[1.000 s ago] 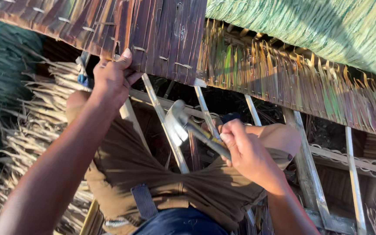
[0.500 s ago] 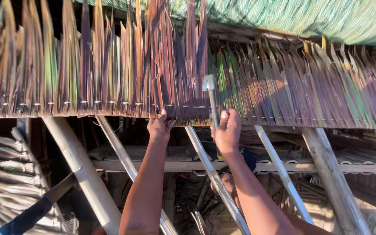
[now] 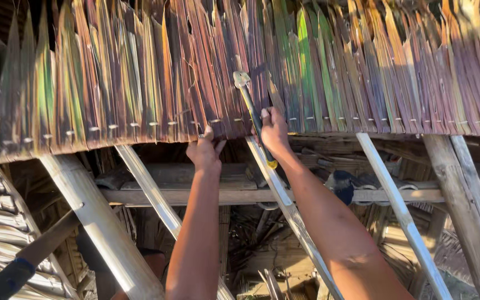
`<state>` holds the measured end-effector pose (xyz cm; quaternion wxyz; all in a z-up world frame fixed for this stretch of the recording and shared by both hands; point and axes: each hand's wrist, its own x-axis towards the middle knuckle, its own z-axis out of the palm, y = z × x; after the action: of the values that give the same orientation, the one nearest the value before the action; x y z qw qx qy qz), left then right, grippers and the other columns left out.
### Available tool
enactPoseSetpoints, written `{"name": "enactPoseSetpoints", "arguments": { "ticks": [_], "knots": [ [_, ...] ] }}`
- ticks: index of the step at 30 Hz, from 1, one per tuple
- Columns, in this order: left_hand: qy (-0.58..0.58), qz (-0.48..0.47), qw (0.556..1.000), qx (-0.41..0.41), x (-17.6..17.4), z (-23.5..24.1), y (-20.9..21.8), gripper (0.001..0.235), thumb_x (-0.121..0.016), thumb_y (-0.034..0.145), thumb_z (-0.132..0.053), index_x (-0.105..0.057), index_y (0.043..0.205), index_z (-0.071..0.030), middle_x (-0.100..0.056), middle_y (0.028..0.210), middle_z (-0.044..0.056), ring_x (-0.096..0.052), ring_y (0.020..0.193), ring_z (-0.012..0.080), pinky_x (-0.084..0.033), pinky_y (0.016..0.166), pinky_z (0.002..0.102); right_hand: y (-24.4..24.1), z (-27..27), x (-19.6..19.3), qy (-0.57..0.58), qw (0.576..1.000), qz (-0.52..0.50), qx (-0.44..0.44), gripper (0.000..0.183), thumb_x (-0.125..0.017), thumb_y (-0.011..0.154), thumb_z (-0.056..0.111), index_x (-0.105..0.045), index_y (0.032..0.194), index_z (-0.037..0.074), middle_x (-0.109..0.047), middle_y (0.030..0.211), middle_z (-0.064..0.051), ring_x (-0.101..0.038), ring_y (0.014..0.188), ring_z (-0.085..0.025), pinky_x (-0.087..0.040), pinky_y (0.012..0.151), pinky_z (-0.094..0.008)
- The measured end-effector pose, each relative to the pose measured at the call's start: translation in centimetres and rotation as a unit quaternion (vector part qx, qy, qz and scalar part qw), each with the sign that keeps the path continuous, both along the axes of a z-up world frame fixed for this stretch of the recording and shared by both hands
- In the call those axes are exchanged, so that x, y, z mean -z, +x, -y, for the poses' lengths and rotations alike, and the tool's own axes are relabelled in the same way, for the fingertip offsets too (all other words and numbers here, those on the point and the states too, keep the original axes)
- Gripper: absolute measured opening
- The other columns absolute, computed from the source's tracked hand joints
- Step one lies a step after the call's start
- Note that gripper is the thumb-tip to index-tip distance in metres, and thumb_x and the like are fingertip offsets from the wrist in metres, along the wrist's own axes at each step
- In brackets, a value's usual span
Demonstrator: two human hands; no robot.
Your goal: The person hammers nails into a thatched roof to secure palm-leaf mats to bamboo rafters. They repeatedly reach into a container to retrieve nails and drive them into the roof structure while standing on a ladder.
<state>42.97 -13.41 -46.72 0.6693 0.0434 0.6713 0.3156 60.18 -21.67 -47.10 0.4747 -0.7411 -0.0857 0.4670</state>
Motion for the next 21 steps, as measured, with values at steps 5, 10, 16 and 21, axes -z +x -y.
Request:
{"name": "enactPoseSetpoints", "arguments": {
  "ticks": [5, 10, 16, 21],
  "knots": [
    [0.014, -0.384, 0.792, 0.475, -5.5, -2.6, -2.1, 0.044, -0.073, 0.101, -0.037, -0.069, 0.109, 0.006, -0.07, 0.103, 0.023, -0.069, 0.085, 0.0343, -0.061, 0.073, 0.046, 0.5, -0.7, -2.4, -0.006, 0.995, -0.101, 0.009, 0.026, -0.042, 0.111, 0.027, -0.051, 0.098, 0.006, -0.058, 0.061, -0.01, -0.052, 0.04, -0.019, -0.042, 0.038, -0.036],
    [0.167, -0.402, 0.611, 0.661, -7.8, -2.7, 1.9, 0.026, -0.062, 0.103, -0.026, -0.072, 0.115, -0.006, -0.075, 0.098, 0.015, -0.075, 0.072, 0.0264, -0.063, 0.061, 0.039, 1.3, -0.8, -3.7, -0.001, 0.99, -0.136, 0.037, 0.025, -0.039, 0.109, 0.022, -0.054, 0.098, 0.006, -0.059, 0.063, -0.01, -0.049, 0.04, -0.019, -0.04, 0.038, -0.035],
    [0.29, -0.097, 0.808, 0.504, -2.6, -0.8, 6.2, 0.027, -0.072, 0.09, -0.007, -0.077, 0.117, -0.007, -0.08, 0.092, 0.008, -0.077, 0.078, 0.0144, -0.06, 0.071, 0.031, 1.0, -0.8, -2.8, 0.023, 0.996, -0.09, 0.015, 0.024, -0.043, 0.11, 0.024, -0.054, 0.1, 0.005, -0.06, 0.064, -0.009, -0.053, 0.044, -0.017, -0.043, 0.04, -0.033],
    [0.221, 0.03, 0.864, 0.452, 0.6, -0.3, 5.8, 0.021, -0.068, 0.095, 0.0, -0.076, 0.113, 0.002, -0.075, 0.087, 0.006, -0.07, 0.074, 0.0119, -0.059, 0.067, 0.027, 1.4, -1.0, -2.3, 0.025, 0.984, -0.173, 0.03, 0.027, -0.047, 0.109, 0.026, -0.059, 0.102, 0.004, -0.06, 0.066, -0.009, -0.054, 0.044, -0.018, -0.044, 0.041, -0.033]
  ]
}}
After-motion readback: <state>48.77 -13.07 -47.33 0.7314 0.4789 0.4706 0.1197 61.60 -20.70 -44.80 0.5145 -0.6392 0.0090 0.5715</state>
